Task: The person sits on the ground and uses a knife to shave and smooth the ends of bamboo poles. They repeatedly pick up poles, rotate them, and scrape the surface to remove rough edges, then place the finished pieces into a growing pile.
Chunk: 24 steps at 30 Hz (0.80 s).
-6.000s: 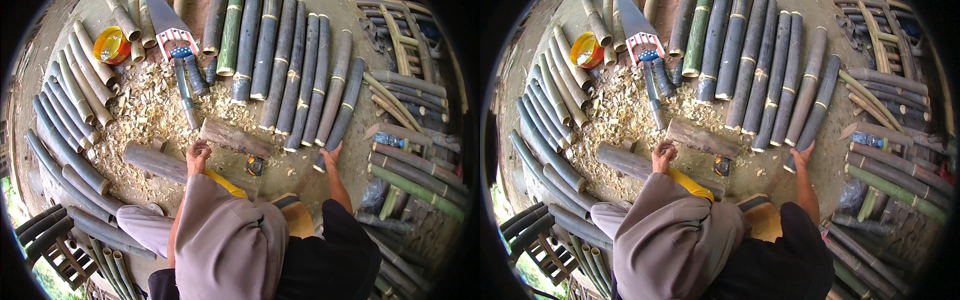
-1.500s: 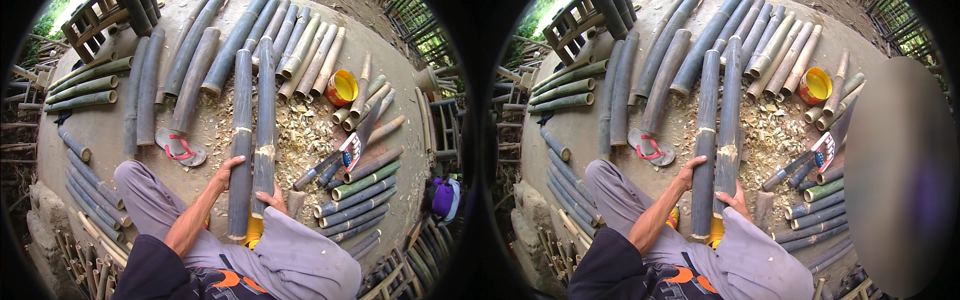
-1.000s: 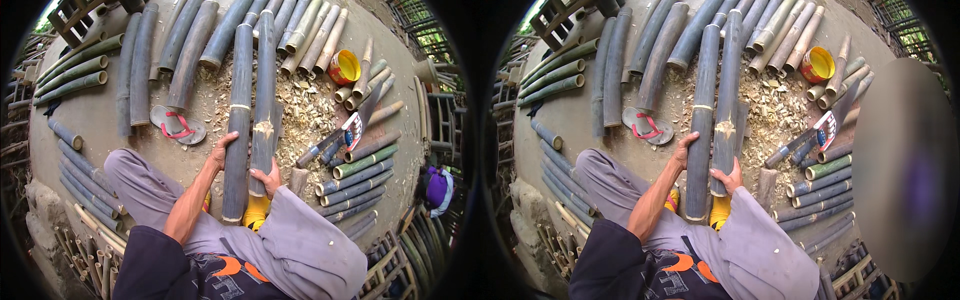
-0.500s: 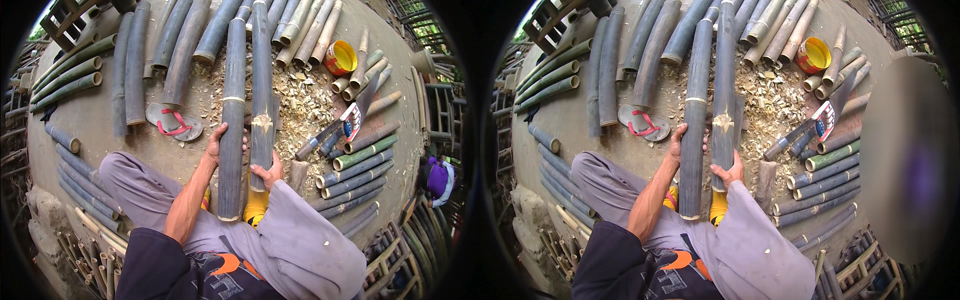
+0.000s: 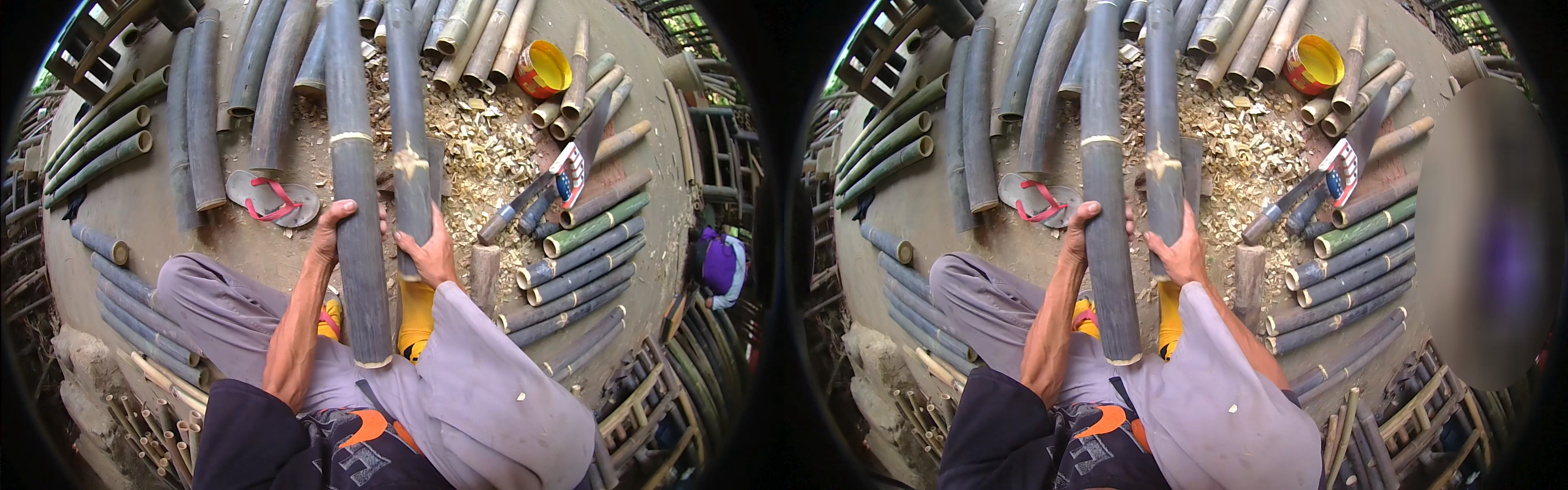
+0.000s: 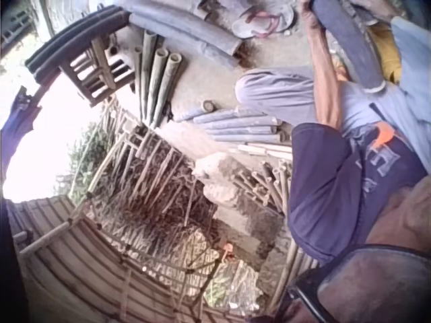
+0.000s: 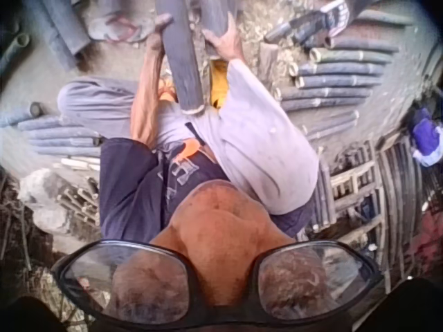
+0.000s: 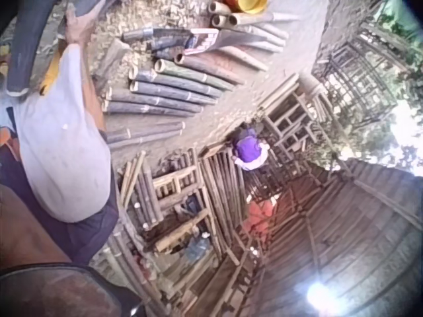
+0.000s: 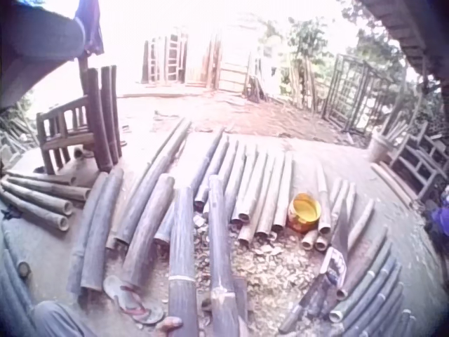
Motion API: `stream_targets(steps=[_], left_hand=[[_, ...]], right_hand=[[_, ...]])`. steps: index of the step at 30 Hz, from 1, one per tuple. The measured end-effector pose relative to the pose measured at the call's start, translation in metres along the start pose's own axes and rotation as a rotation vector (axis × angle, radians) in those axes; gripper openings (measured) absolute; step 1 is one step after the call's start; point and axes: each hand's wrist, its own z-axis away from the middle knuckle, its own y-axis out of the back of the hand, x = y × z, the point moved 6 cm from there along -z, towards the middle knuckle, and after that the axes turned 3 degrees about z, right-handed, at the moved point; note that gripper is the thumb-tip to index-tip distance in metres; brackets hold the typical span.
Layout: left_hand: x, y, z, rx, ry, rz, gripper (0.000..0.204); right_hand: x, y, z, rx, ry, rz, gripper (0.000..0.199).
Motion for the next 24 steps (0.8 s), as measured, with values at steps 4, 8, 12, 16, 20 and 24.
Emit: stream_targets(steps=[4,8,12,16,20,24], left_hand=[[0.024,-0.012,0.006,-0.016,-0.072,-0.075,0.061],[0.049,-0.024,0.016,-0.049,-0.171,-0.101,0.07],[0.05,-0.06,0.025,-0.246,-0.05,0.112,0.077],[0.039,-0.08,0.025,-0.493,0.175,0.448,0.083],[0.03,-0.097,0.024,-0.657,0.495,0.681,0.091],[0.06,-0.12,0.028,-0.779,0.425,0.564,0.073]], right_hand=[[-0.011,-0.012,-0.034,0.08,0.371,0.178,0.085],[-0.047,-0.019,-0.055,-0.133,0.45,0.007,0.079],[-0.077,0.006,-0.062,0.044,0.641,0.126,0.077],[-0.107,0.029,-0.065,0.328,1.008,0.476,0.077],[-0.13,0.035,-0.071,0.356,1.218,0.744,0.077],[-0.168,0.044,-0.086,0.243,1.36,0.722,0.067]])
